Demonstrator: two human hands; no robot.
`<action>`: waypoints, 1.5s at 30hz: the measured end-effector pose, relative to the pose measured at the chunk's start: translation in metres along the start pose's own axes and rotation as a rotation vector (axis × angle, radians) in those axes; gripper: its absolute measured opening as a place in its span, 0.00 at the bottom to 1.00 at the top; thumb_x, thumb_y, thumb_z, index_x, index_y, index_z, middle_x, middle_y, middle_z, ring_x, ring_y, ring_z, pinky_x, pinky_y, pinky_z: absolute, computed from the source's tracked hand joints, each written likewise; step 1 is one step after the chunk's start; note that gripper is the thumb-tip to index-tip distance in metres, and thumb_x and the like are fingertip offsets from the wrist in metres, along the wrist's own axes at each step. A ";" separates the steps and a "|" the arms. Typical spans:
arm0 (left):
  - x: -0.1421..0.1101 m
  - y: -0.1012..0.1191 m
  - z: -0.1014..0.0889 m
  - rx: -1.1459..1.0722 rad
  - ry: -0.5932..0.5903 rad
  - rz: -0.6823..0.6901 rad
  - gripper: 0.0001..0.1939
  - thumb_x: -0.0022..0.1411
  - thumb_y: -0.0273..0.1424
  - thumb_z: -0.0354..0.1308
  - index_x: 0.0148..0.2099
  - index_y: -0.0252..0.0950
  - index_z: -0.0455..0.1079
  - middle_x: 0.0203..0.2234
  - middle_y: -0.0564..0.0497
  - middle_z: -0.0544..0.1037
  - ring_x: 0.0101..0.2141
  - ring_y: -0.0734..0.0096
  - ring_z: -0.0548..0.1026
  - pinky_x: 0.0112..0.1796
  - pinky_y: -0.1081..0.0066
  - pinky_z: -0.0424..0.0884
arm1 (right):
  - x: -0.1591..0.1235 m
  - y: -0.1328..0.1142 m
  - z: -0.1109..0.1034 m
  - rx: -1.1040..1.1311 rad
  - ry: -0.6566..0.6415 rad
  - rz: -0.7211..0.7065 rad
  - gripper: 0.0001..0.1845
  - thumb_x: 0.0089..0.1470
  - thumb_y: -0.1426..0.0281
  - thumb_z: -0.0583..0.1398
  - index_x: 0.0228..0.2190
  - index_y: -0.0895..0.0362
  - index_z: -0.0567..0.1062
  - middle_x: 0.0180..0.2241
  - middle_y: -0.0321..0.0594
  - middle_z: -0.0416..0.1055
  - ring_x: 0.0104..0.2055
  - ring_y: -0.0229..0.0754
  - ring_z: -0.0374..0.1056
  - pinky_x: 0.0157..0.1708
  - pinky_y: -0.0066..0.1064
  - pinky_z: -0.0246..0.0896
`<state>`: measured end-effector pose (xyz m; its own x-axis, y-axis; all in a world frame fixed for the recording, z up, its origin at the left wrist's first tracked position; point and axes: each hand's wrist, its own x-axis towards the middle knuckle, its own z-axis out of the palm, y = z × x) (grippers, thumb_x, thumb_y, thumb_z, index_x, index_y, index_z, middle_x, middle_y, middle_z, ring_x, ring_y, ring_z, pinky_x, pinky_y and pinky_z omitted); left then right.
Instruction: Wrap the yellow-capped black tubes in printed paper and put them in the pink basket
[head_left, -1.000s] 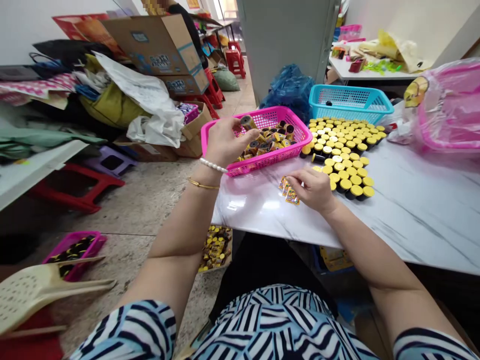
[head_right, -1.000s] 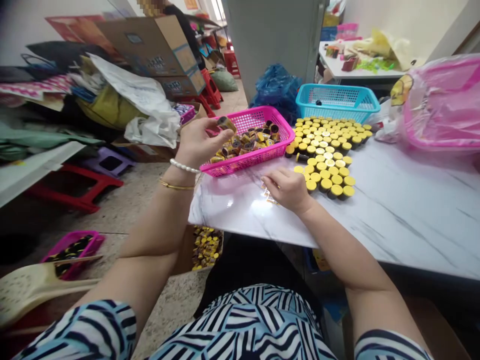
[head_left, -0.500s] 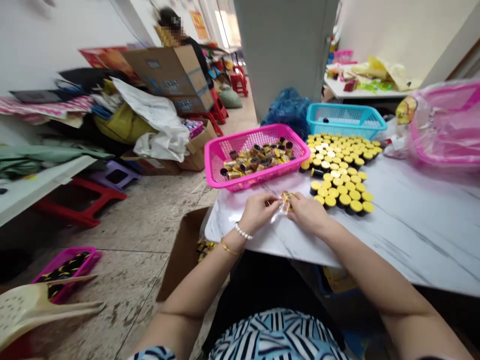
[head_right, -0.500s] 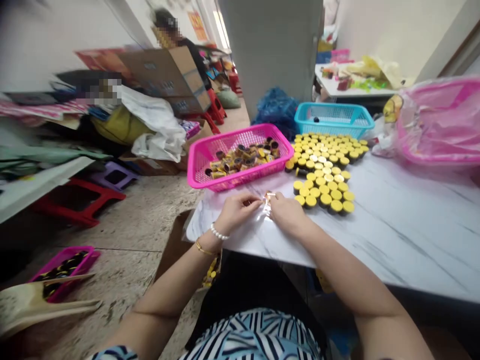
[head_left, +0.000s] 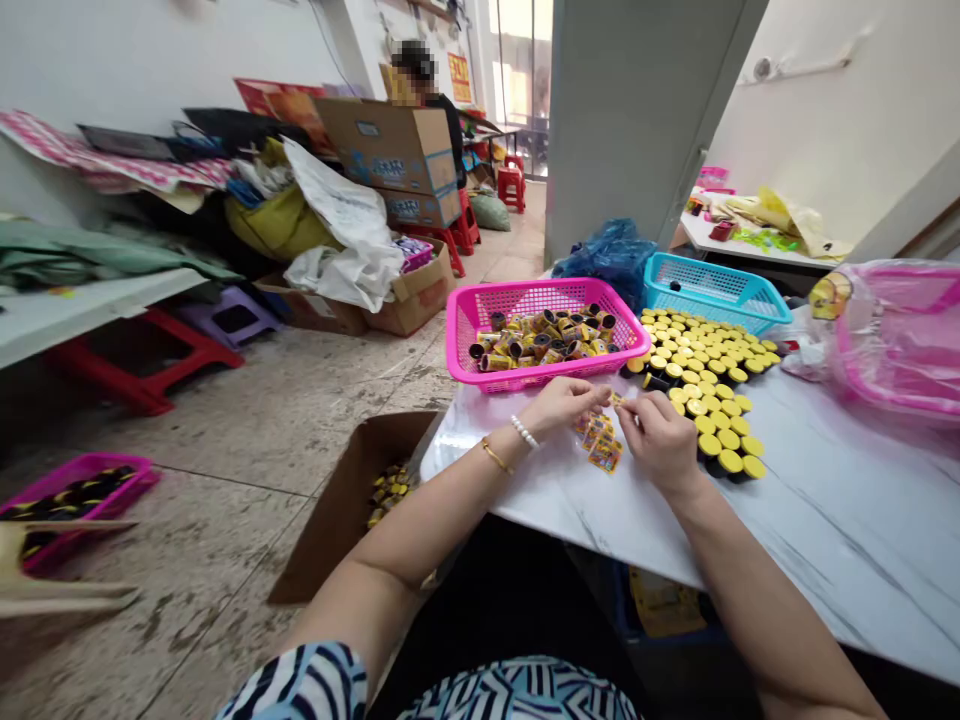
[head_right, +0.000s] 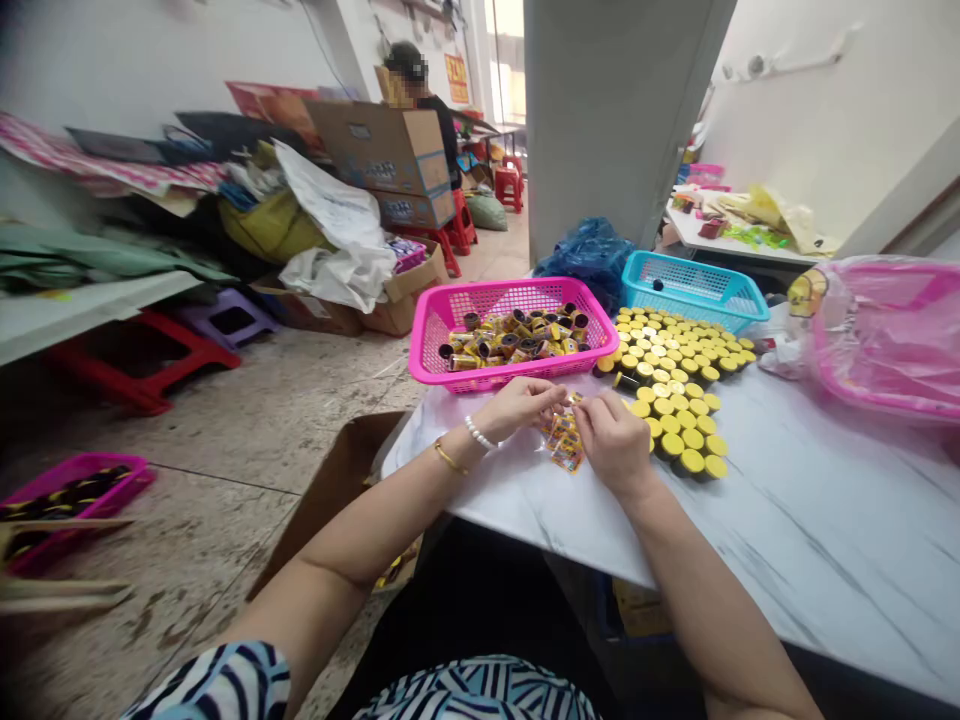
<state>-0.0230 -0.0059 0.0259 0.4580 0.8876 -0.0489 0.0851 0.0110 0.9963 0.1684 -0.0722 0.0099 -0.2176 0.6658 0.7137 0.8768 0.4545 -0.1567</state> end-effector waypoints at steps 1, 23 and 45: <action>-0.001 -0.004 0.001 -0.057 -0.037 0.004 0.31 0.52 0.58 0.69 0.33 0.31 0.77 0.23 0.53 0.73 0.22 0.77 0.65 0.26 0.74 0.59 | 0.000 0.001 0.000 0.039 0.019 -0.036 0.12 0.69 0.66 0.59 0.35 0.54 0.80 0.33 0.41 0.79 0.35 0.39 0.75 0.35 0.29 0.67; -0.034 0.001 0.031 -0.272 0.298 0.240 0.16 0.59 0.43 0.71 0.35 0.34 0.77 0.23 0.54 0.74 0.23 0.79 0.65 0.24 0.75 0.62 | 0.003 -0.012 0.004 0.727 0.192 0.601 0.18 0.63 0.54 0.65 0.30 0.55 0.78 0.24 0.33 0.75 0.24 0.36 0.70 0.27 0.30 0.66; -0.013 -0.013 0.016 -0.326 0.278 0.077 0.24 0.48 0.36 0.78 0.45 0.33 0.76 0.25 0.54 0.79 0.18 0.83 0.63 0.19 0.78 0.54 | 0.025 0.006 -0.063 -0.450 -0.514 0.505 0.34 0.59 0.37 0.59 0.33 0.57 0.80 0.30 0.50 0.80 0.33 0.51 0.76 0.31 0.36 0.58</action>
<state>-0.0162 -0.0250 0.0129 0.1924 0.9813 0.0026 -0.2443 0.0453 0.9686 0.1946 -0.0899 0.0700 0.1736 0.9610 0.2152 0.9844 -0.1758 -0.0090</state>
